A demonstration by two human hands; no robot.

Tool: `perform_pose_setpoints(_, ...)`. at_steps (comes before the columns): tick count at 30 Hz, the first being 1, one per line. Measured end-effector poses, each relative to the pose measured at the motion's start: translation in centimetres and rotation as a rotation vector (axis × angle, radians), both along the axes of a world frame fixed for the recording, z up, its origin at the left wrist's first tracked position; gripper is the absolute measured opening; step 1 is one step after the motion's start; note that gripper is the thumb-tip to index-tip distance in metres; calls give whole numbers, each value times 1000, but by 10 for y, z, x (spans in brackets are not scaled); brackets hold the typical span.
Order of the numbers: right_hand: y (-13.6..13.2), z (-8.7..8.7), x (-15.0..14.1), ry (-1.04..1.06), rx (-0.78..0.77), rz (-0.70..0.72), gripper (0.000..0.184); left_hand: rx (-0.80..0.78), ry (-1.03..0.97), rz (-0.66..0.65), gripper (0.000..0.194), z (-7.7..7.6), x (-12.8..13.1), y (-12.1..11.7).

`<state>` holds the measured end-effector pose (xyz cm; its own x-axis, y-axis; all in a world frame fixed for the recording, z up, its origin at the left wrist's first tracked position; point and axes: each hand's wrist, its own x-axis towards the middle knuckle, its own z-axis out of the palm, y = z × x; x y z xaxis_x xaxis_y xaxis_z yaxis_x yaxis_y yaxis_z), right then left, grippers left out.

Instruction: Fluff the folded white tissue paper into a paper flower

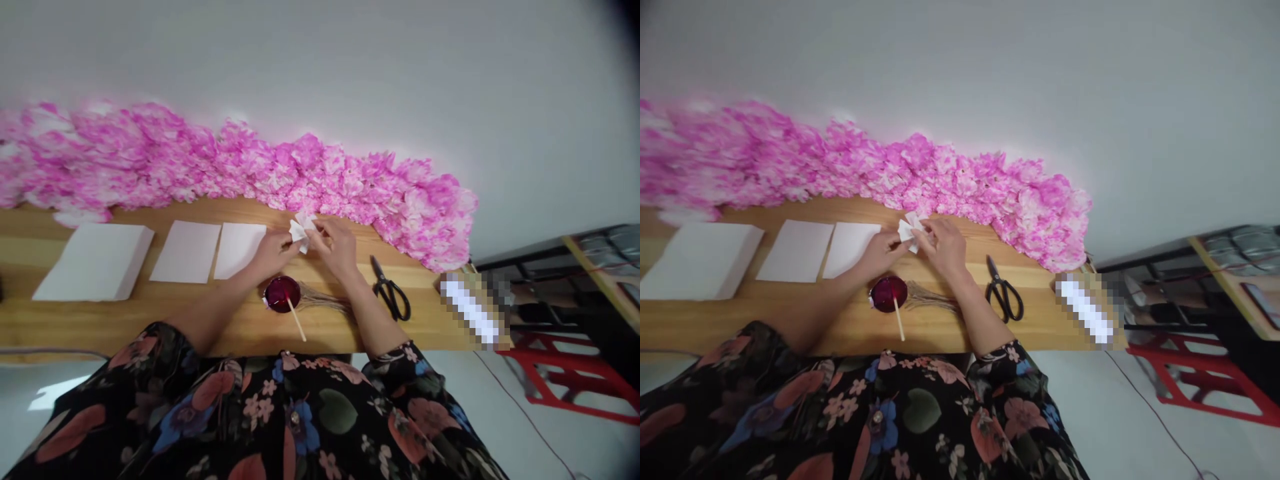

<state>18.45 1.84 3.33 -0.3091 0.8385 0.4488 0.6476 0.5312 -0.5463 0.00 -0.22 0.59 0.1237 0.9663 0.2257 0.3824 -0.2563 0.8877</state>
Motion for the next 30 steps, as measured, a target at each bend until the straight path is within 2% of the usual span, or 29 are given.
perform_pose_setpoints(3, 1, -8, 0, -55, 39, -21, 39, 11, -19, -52, 37, 4, 1, -1)
perform_pose_setpoints(7, 0, -13, -1, -72, 69, 1, 41, -42, -22, 44, 47, 5, 0, -1)
perform_pose_setpoints(9, -2, -12, -2, -81, 63, 3, 42, -53, -35, 77, 44, 3, 0, 0)
perform_pose_setpoints(12, -3, -10, -2, -53, 46, -10, 42, -42, -52, 61, 37, 0, -1, 1)
perform_pose_setpoints(15, -1, -12, -1, 70, -4, -36, 42, -34, -52, 52, 37, -2, -2, 1)
perform_pose_setpoints(21, 7, -19, -3, 467, -294, -73, 41, -19, -62, 33, 40, -2, -5, 0)
perform_pose_setpoints(25, 8, -21, -5, 512, -313, -44, 37, -2, -43, 21, 45, 7, -6, 2)
perform_pose_setpoints(28, 8, -24, -6, 471, -271, -32, 35, -10, 80, 5, 50, 18, -5, 9)
perform_pose_setpoints(30, 8, -26, -6, 438, -230, -21, 34, -10, 184, 11, 45, 24, -5, 15)
